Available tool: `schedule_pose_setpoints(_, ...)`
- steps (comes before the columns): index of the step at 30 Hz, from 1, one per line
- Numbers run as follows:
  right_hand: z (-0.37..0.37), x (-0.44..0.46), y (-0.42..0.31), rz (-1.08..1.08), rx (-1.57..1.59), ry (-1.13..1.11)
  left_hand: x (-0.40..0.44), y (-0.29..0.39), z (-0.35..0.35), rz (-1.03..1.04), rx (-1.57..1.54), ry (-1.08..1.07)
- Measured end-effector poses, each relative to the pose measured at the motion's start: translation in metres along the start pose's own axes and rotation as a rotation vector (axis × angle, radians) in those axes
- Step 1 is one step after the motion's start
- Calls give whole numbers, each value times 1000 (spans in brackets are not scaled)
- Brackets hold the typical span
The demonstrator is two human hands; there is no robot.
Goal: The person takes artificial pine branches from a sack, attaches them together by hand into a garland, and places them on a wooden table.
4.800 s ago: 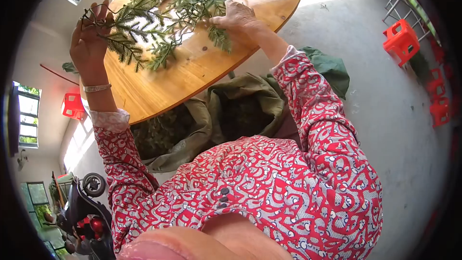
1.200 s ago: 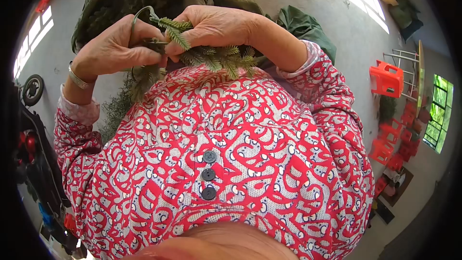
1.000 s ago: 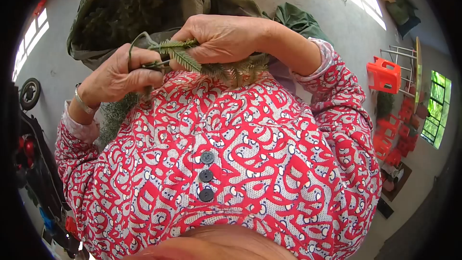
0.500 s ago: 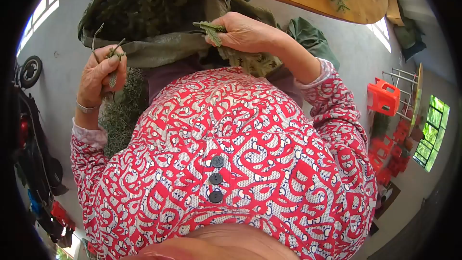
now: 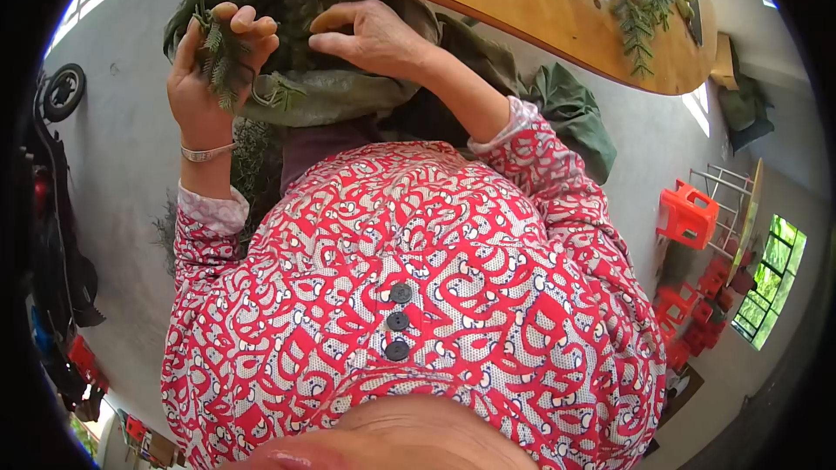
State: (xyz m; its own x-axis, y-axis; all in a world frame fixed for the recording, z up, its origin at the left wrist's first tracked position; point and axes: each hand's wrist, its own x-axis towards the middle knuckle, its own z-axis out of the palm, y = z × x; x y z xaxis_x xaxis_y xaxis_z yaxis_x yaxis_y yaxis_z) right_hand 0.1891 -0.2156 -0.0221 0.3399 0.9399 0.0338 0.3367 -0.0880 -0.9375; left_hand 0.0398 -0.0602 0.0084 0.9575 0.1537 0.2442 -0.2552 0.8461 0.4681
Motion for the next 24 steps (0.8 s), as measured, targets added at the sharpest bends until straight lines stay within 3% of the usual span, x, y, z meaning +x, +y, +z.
schedule_pose_setpoints(2, 10, -21, -24, -70, 115, -40, 3, -5, -11, 10, -72, -55)
schedule_pose_setpoints(5, 29, -23, -17, -409, -80, 58, 11, -19, -6, 27, -157, -15)
schedule_pose_setpoints(8, 7, -28, -21, 187, 17, -192, 17, -21, -9, 13, -90, 6)
schedule_pose_setpoints(9, 0, -33, -33, 309, 259, -152, 18, -18, -10, 46, 48, 78)
schedule_pose_setpoints(10, -8, -37, -32, 306, 357, -166, 16, -14, -12, 78, 184, 155)
schedule_pose_setpoints(12, -8, -40, -13, 224, 1151, -263, 12, -16, -13, 126, 424, 282)
schedule_pose_setpoints(15, 4, -39, -18, 152, 1226, 38, 8, -36, -17, 160, 737, 447)
schedule_pose_setpoints(17, 4, -47, -25, 116, 1266, 155, 8, -58, 4, 193, 689, 407)
schedule_pose_setpoints(20, 3, -53, -23, 96, 698, 205, 5, -80, 20, 229, 660, 317)
schedule_pose_setpoints(21, 2, -60, -34, 97, 684, 185, 6, -89, 27, 245, 685, 298)
schedule_pose_setpoints(24, 17, -39, -18, -161, 261, 294, 10, -76, 12, 137, 687, 219)
